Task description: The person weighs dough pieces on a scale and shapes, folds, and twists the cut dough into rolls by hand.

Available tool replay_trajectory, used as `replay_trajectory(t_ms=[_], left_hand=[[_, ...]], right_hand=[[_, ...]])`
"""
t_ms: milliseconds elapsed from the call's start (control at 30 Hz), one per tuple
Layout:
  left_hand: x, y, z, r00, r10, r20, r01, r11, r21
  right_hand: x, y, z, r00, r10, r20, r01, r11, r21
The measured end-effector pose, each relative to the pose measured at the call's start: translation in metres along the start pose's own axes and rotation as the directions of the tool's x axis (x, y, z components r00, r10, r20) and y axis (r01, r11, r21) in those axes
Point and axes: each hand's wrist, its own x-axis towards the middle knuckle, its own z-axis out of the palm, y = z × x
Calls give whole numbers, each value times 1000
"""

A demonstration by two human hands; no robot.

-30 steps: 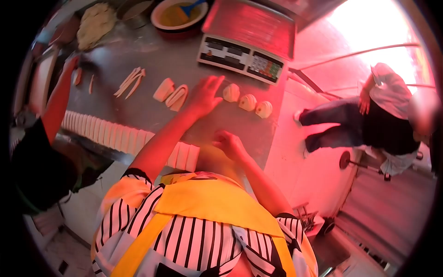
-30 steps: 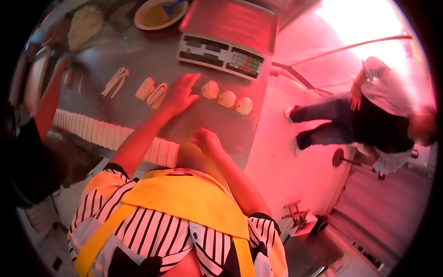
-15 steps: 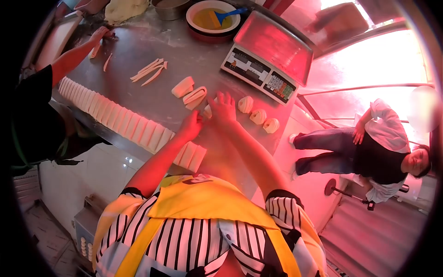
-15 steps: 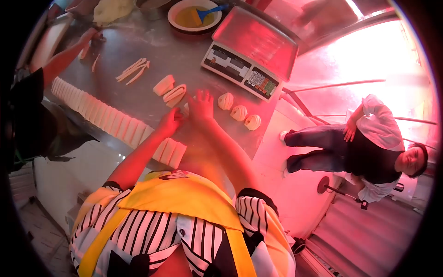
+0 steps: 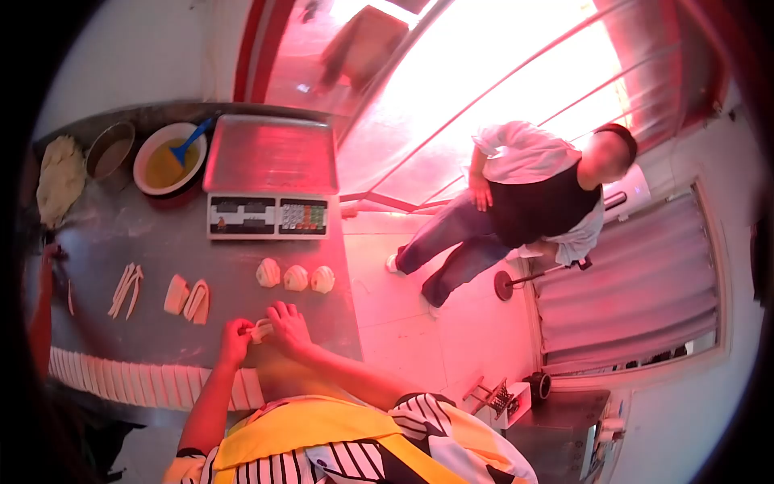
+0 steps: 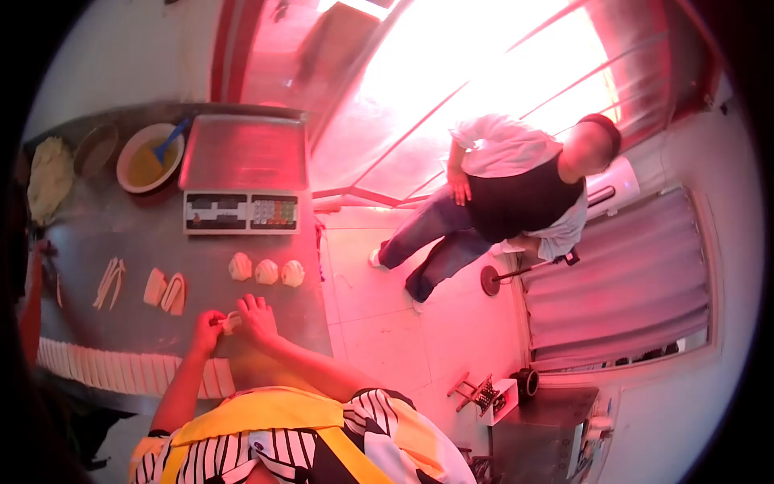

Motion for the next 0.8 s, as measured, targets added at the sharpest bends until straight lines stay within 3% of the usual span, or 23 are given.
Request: replay_trajectory(t_ms=[33, 100, 200, 267, 300, 333, 367, 400, 433, 467, 500, 533, 567, 667, 700, 733, 767, 800], left_hand=[[3, 4, 2, 997, 74, -13, -73, 995, 66], [0, 33, 5, 1000, -14, 28, 15, 999, -41], [0, 39, 9, 993, -95, 77, 111, 967, -230], [-4, 38, 11, 983, -131, 132, 167, 934, -316], [-4, 29, 14, 977, -146, 154, 195, 907, -373], [3, 14, 18, 972, -169, 165, 225, 875, -428], [9, 2, 20, 974, -91, 207, 164, 916, -367], [6, 7, 23, 974, -61, 218, 129, 943, -308], [-9, 56, 32, 978, -36, 205, 91, 959, -268], [-5, 52, 32, 961, -25, 274, 96, 964, -247], [-5, 52, 32, 958, 5, 285, 100, 931, -352], [-12, 62, 32, 963, -56, 265, 167, 892, -419], [-12, 72, 26, 964, -95, 247, 209, 849, -486], [2, 40, -3, 995, -63, 78, 75, 985, -155], [-3, 35, -5, 993, 111, -29, -105, 983, 152], [-8, 42, -2, 950, 305, -68, -242, 855, 458], [-10, 48, 2, 869, 493, -37, -320, 618, 718], [-12, 51, 5, 841, 535, 85, -409, 523, 748]], right_hand=[[-1, 4, -1, 1000, 7, -18, -7, 1000, 6], [-6, 12, 9, 999, 15, -51, -14, 1000, 25], [-18, 36, 35, 981, 196, 8, -192, 949, 248], [-13, 40, 19, 913, 345, 217, -405, 717, 567], [-21, 36, 12, 853, 375, 362, -517, 526, 675], [-22, 39, 8, 903, 329, 276, -429, 663, 614], [-21, 43, 8, 943, 260, 209, -333, 774, 539], [-24, 39, 10, 978, 206, 38, -163, 635, 755], [-25, 37, 0, 963, 258, 73, -237, 692, 682], [-25, 35, -11, 945, 309, 108, -310, 738, 600], [-34, 57, 7, 931, 316, 183, -357, 679, 641], [-27, 42, -37, 806, 382, 453, -590, 452, 669], [-31, 52, -41, 817, 377, 436, -563, 362, 743], [-52, 66, -48, 754, 460, 468, -554, 65, 830], [-58, 74, -45, 742, 482, 467, -570, 86, 817], [-64, 83, -38, 729, 505, 462, -584, 107, 805], [-67, 90, -33, 719, 528, 453, -595, 130, 793], [-69, 96, -28, 718, 519, 463, -614, 160, 773]])
